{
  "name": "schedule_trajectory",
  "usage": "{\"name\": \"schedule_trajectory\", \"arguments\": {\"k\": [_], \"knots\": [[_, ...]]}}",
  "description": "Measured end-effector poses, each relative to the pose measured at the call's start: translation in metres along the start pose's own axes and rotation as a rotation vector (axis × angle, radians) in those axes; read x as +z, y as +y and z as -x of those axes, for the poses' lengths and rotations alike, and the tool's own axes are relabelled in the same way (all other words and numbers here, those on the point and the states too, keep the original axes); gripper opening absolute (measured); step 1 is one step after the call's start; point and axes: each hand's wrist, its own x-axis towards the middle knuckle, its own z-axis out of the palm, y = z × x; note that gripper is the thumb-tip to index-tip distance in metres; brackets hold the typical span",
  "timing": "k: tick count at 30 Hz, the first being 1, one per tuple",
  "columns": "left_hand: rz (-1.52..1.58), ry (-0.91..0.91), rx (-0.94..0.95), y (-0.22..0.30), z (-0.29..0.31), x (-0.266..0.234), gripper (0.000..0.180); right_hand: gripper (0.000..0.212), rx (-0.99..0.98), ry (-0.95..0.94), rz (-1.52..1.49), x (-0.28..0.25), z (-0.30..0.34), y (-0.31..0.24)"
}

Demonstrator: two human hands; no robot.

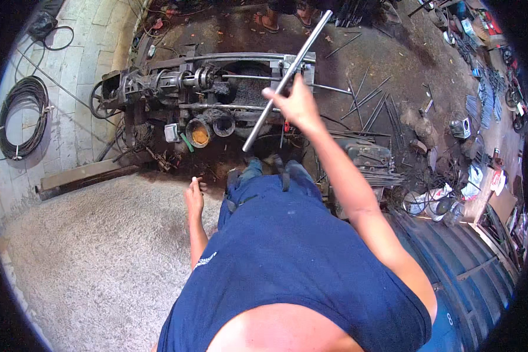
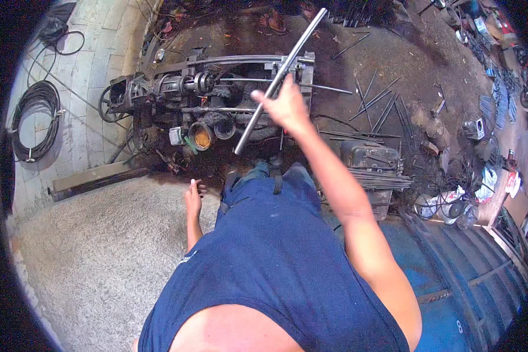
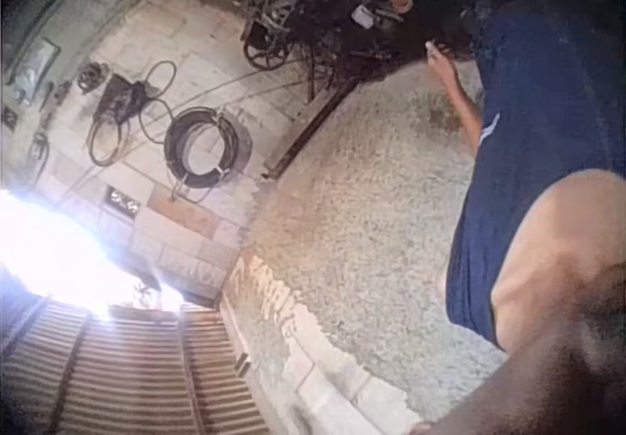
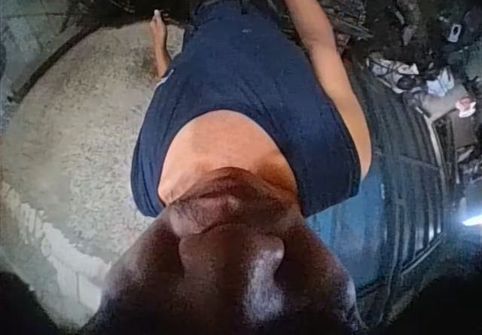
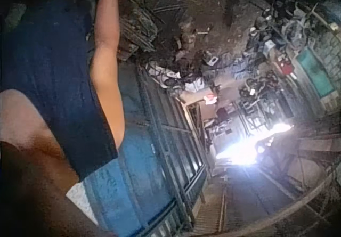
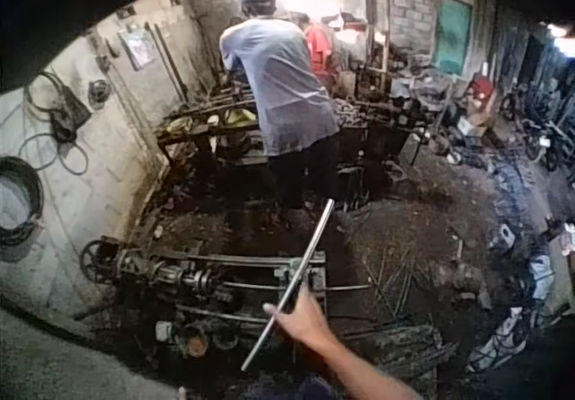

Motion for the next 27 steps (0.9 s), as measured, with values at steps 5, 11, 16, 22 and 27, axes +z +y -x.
{"name": "schedule_trajectory", "arguments": {"k": [5,11,16,22,27], "knots": [[-0.039,0.007,0.039,0.016,0.009,0.014,0.052,0.092,0.076,-0.158,-0.081,0.020,0.022,-0.006],[-0.063,0.007,0.034,0.037,0.015,0.021,0.048,0.027,-0.305,0.205,0.208,-0.003,-0.033,0.083],[-0.202,0.032,0.605,0.183,0.040,0.051,0.042,0.026,-0.332,-0.016,0.653,0.006,-0.077,0.107],[-0.614,-0.130,0.810,0.258,0.025,0.106,0.050,0.016,-0.433,0.012,0.673,0.034,-0.104,0.132],[-0.617,-0.215,0.786,0.260,0.012,0.125,0.042,0.016,-0.525,0.037,0.678,0.038,-0.106,0.142]]}}
